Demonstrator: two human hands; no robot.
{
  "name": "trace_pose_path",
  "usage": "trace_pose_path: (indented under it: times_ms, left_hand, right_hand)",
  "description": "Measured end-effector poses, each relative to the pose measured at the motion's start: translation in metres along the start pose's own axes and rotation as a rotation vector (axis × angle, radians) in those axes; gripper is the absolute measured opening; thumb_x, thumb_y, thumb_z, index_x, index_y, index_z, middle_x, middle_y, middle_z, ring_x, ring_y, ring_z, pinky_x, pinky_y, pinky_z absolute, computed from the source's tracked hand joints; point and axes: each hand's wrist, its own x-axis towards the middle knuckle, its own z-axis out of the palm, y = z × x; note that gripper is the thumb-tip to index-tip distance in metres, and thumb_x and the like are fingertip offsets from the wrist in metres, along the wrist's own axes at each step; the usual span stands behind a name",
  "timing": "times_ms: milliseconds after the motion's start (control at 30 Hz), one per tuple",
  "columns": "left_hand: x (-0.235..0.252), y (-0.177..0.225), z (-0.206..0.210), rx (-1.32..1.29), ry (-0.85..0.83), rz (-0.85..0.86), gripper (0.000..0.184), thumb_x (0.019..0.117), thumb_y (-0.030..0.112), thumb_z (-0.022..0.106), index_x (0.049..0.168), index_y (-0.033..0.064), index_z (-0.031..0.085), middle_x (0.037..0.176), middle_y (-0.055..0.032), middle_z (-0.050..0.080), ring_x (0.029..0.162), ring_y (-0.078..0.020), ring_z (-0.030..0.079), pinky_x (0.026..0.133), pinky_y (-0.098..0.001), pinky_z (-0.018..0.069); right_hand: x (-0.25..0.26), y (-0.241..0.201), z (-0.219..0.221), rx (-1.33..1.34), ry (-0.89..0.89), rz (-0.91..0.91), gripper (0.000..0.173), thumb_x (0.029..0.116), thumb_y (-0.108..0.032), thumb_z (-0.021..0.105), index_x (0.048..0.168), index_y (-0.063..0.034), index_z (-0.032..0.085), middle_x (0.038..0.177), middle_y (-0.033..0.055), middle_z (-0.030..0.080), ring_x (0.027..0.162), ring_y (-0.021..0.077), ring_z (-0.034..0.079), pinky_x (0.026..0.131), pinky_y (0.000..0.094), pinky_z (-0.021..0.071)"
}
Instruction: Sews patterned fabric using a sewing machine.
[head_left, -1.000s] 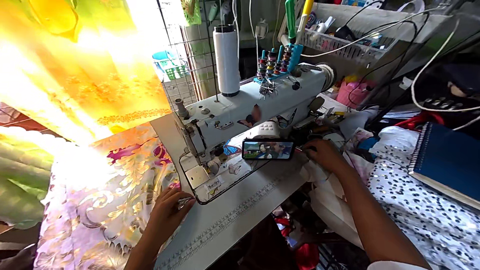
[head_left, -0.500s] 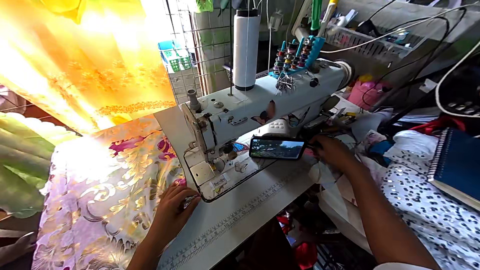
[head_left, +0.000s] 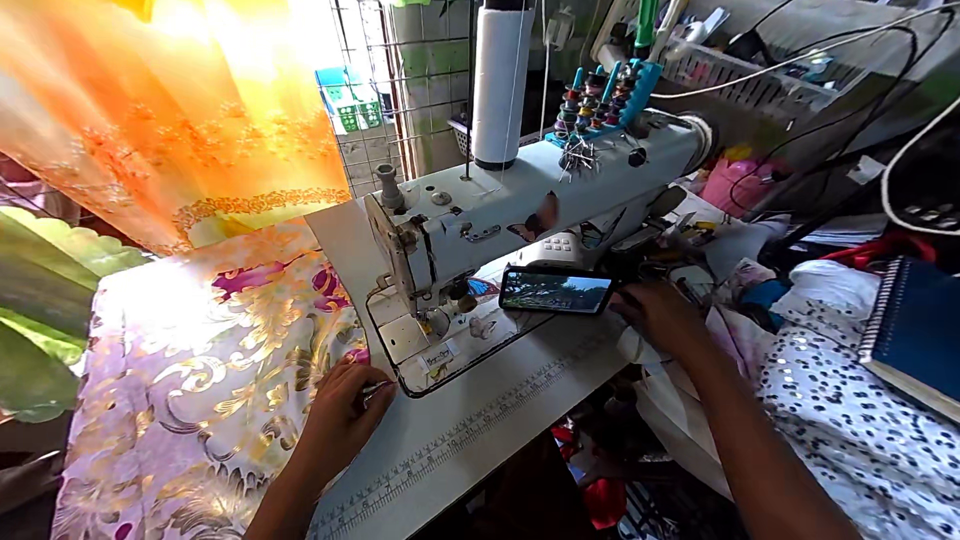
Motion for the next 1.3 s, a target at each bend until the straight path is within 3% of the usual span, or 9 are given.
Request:
trace_pose_path:
  times_ms: [200,667,733,800,900,1000,1100,1200,1300]
  left_hand:
    - [0.0,0.003,-0.001,0.118,0.036,0.041,0.032,0.0946,0.036,0.063,0.091,0.0059,0.075,0.098,-0.0115,0.072,0.105,-0.0331,0.065,0.102,-0.0568,0.0442]
    - [0.001,0.004,-0.002,0.163,0.069,-0.028,0.033,0.0965,0.036,0.06,0.094,0.0095,0.08,0.085,-0.0067,0.072,0.096,-0.0289,0.066,0.098,-0.055,0.0435]
    - [0.001,0.005,-0.002,0.162,0.072,-0.047,0.034,0.0964,0.037,0.059,0.092,0.009,0.078,0.086,-0.0064,0.073,0.096,-0.0277,0.067,0.099,-0.0544,0.0436]
    - [0.001,0.005,-0.002,0.141,0.066,-0.073,0.035,0.0968,0.038,0.058,0.091,0.0084,0.077,0.086,-0.0059,0.071,0.097,-0.0264,0.065,0.099,-0.0533,0.0429]
    - [0.0,0.003,-0.003,0.098,0.063,-0.083,0.034,0.0974,0.037,0.057,0.092,0.0083,0.074,0.085,-0.0036,0.069,0.095,-0.0211,0.063,0.099,-0.0497,0.0422]
    - [-0.001,0.001,-0.004,0.075,0.056,-0.084,0.031,0.0962,0.036,0.058,0.092,0.0092,0.074,0.085,-0.0022,0.068,0.093,-0.0185,0.062,0.098,-0.0488,0.0416]
    - [0.0,0.003,-0.007,0.053,0.03,-0.106,0.031,0.0951,0.035,0.06,0.094,0.0078,0.074,0.088,-0.0045,0.069,0.097,-0.0207,0.064,0.102,-0.0507,0.042]
    - [0.001,0.004,-0.01,0.001,0.006,-0.155,0.03,0.0962,0.033,0.06,0.096,0.0072,0.075,0.091,-0.0047,0.07,0.096,-0.0176,0.064,0.099,-0.0478,0.0448]
    - [0.001,0.004,-0.013,-0.08,-0.025,-0.234,0.027,0.0964,0.03,0.061,0.097,0.0074,0.075,0.092,-0.0032,0.07,0.093,-0.013,0.063,0.091,-0.0423,0.0483]
  right_hand:
    - [-0.008,-0.013,-0.009,-0.047,-0.085,0.112,0.029,0.1018,-0.019,0.063,0.11,0.0087,0.067,0.113,0.0319,0.064,0.11,0.051,0.062,0.09,0.0681,0.0481]
    - [-0.021,-0.004,-0.032,0.363,-0.035,0.367,0.03,0.1047,-0.014,0.056,0.12,0.0111,0.062,0.11,0.0317,0.064,0.101,0.0433,0.063,0.091,0.0625,0.0469]
    - [-0.024,0.0,-0.033,0.554,0.098,0.436,0.028,0.1054,-0.013,0.054,0.122,0.0083,0.06,0.107,0.024,0.065,0.093,0.0306,0.061,0.085,0.0501,0.0494]
    - [-0.026,0.0,-0.031,0.873,0.287,0.488,0.022,0.1065,-0.015,0.051,0.119,-0.0011,0.062,0.097,0.0048,0.066,0.078,0.0079,0.059,0.067,0.0254,0.0476]
    - [-0.033,-0.001,-0.03,1.434,0.417,0.361,0.023,0.1103,-0.02,0.039,0.119,-0.0133,0.059,0.103,-0.0029,0.071,0.09,0.0073,0.07,0.077,0.0238,0.0578]
    - [-0.037,-0.013,-0.036,1.606,0.41,0.26,0.035,0.1123,-0.032,0.028,0.124,-0.0212,0.059,0.097,-0.0066,0.072,0.087,0.0085,0.071,0.081,0.0284,0.0601]
    - [-0.038,-0.054,-0.049,1.544,0.421,0.272,0.031,0.1131,-0.029,0.027,0.12,-0.0211,0.056,0.078,-0.0104,0.067,0.065,0.0021,0.064,0.062,0.0195,0.0566]
    - [-0.053,-0.104,-0.041,1.313,0.166,0.03,0.019,0.1089,-0.022,0.039,0.119,-0.0206,0.055,0.08,-0.0144,0.067,0.056,-0.0061,0.055,0.05,0.0108,0.0461]
    - [-0.068,-0.157,-0.01,0.89,-0.185,-0.26,0.031,0.1052,-0.023,0.051,0.123,-0.0024,0.066,0.104,0.0021,0.071,0.082,0.0016,0.063,0.074,0.0202,0.0528]
